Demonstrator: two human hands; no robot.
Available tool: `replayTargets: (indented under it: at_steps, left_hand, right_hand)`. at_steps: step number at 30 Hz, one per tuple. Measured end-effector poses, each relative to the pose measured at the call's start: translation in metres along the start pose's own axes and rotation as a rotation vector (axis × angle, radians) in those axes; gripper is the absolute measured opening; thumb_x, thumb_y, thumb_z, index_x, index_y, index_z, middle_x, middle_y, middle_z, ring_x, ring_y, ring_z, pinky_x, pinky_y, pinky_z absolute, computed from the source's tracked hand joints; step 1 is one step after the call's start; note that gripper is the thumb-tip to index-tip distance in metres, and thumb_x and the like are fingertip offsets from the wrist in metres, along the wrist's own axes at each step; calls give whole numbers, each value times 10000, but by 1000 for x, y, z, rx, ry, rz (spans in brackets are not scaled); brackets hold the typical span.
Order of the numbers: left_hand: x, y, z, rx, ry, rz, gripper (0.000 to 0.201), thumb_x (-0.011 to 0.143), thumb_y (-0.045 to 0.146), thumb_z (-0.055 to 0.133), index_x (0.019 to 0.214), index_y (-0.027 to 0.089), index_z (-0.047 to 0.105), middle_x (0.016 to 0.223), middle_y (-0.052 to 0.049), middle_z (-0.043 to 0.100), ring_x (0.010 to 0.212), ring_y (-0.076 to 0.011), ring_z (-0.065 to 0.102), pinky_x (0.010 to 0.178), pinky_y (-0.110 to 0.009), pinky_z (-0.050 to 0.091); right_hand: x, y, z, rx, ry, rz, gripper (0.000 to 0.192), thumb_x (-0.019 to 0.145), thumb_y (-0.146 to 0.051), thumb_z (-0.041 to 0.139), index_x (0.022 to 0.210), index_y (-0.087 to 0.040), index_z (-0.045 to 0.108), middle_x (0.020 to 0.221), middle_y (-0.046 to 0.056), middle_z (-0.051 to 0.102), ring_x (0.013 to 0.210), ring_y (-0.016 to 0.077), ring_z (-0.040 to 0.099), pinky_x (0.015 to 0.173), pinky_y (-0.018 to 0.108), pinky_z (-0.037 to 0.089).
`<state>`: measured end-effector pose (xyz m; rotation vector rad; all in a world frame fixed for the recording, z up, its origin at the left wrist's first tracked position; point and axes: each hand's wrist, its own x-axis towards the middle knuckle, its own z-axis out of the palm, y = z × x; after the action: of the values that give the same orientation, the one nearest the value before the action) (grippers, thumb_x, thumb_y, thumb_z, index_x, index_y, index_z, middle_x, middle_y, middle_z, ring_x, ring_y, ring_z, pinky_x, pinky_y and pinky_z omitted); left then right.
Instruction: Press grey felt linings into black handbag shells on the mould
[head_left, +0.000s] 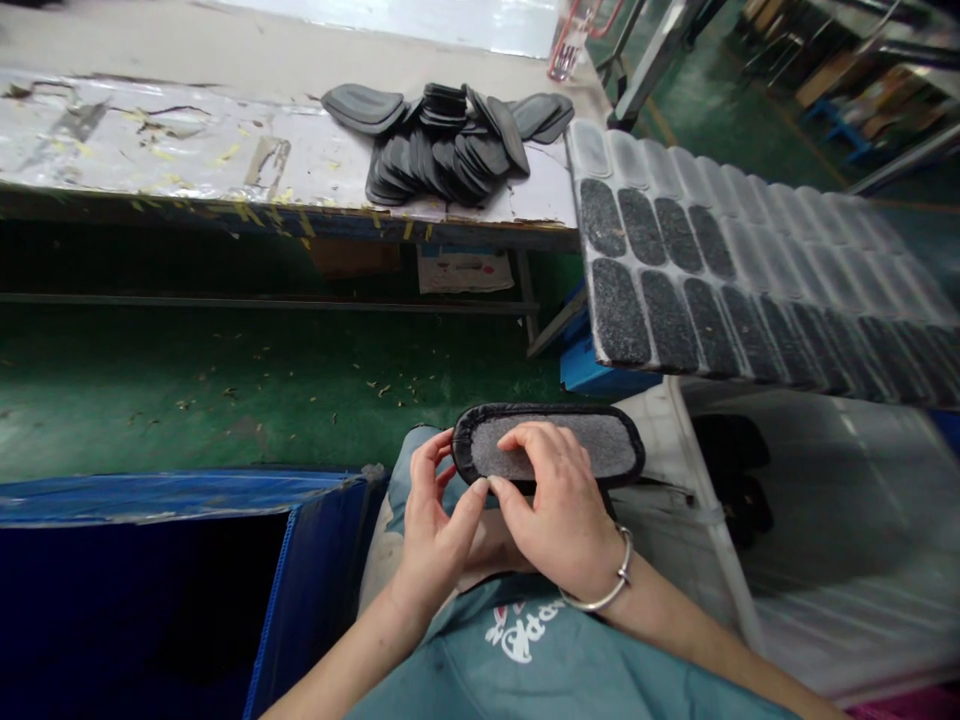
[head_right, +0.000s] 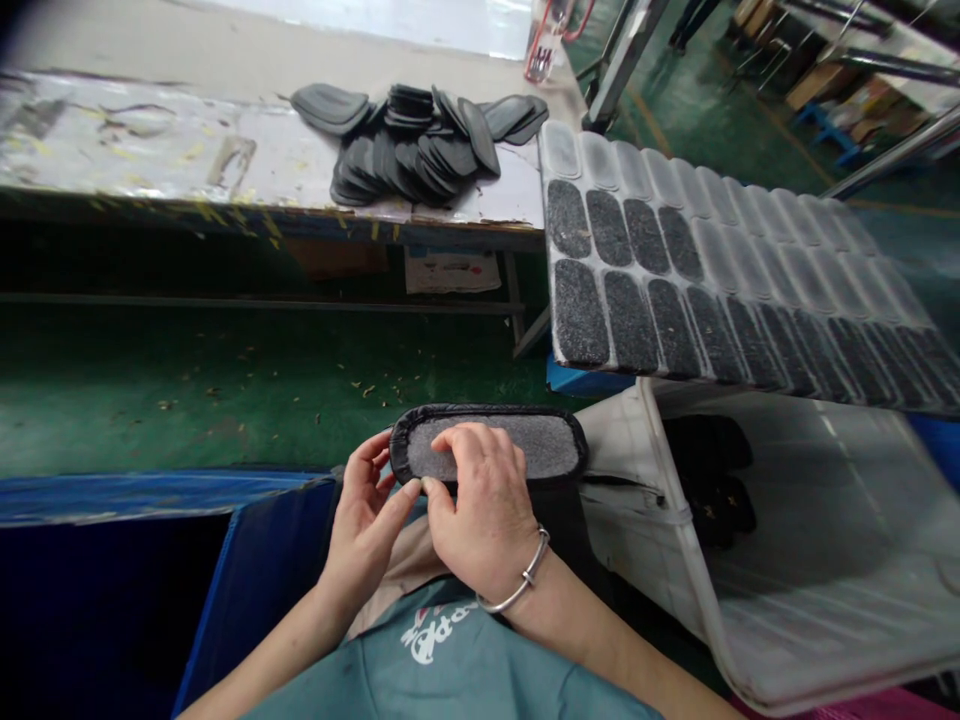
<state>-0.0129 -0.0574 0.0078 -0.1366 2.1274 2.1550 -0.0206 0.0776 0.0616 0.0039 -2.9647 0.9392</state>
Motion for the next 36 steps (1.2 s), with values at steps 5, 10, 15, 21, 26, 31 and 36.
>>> replayTargets:
  at_steps: [5, 10, 15, 21, 26, 31, 36]
  left_hand:
    - [0, 0, 3, -20, 17, -10, 457, 826, 265, 600, 1253, 249, 438, 1274, -78, 480, 1187, -225, 465, 973, -387, 419]
    - [-2, 5, 3, -43, -5, -15, 456, 830, 247, 569, 1263, 236, 425, 1288, -85, 473, 1209, -225, 446, 972, -380, 413]
    - [-3, 8, 5, -48, 1, -45, 456, 826, 239, 570, 1259, 234, 427, 1289, -83, 477, 1208, -221, 448, 972, -373, 411]
    - [-3, 5, 7, -55, 18, -33, 462, 832, 245, 574, 1267, 231, 418, 1300, -83, 466, 1220, -215, 440, 980, -359, 410]
    - [-3, 3, 7, -62, 22, -38, 466, 840, 260, 576, 1278, 229, 420, 1308, -90, 463, 1219, -225, 448, 981, -368, 414]
    - [-3, -1, 6, -61, 18, -33, 468, 846, 269, 567, 1290, 242, 419, 1316, -90, 462, 1232, -234, 448, 989, -375, 412]
    - [-3, -1, 5, -56, 22, -24, 455, 843, 261, 565, 1278, 261, 433, 1306, -73, 467, 1217, -222, 450, 974, -359, 418]
  right_hand:
    - [-3, 4, -1, 55, -9, -61, 267, 761, -111, 630, 991, -210, 536, 1065, 34, 591, 1033, 210, 497, 898, 371, 381]
    - [-2, 7, -3, 68, -12, -53, 284, 746, -104, 647, 984, -217, 540, 1042, 22, 599, 1012, 209, 503, 882, 371, 385]
    - [0, 8, -5, 92, -23, -62, 264, 755, -117, 655, 972, -217, 543, 1031, 21, 608, 1001, 210, 510, 872, 370, 391]
    - [0, 7, -6, 85, -24, -39, 269, 742, -128, 665, 966, -220, 548, 1034, 21, 610, 1003, 216, 510, 867, 376, 390]
    - [2, 3, -7, 76, -37, -15, 296, 733, -107, 659, 980, -224, 547, 1046, 18, 606, 1011, 216, 504, 869, 378, 387]
    - [1, 2, -7, 74, -48, -9, 274, 750, -96, 635, 976, -228, 553, 1048, 27, 602, 1017, 222, 499, 886, 394, 387]
    - [-1, 1, -5, 66, -54, -9, 270, 753, -87, 618, 973, -233, 561, 1065, 31, 592, 1032, 224, 494, 895, 396, 389]
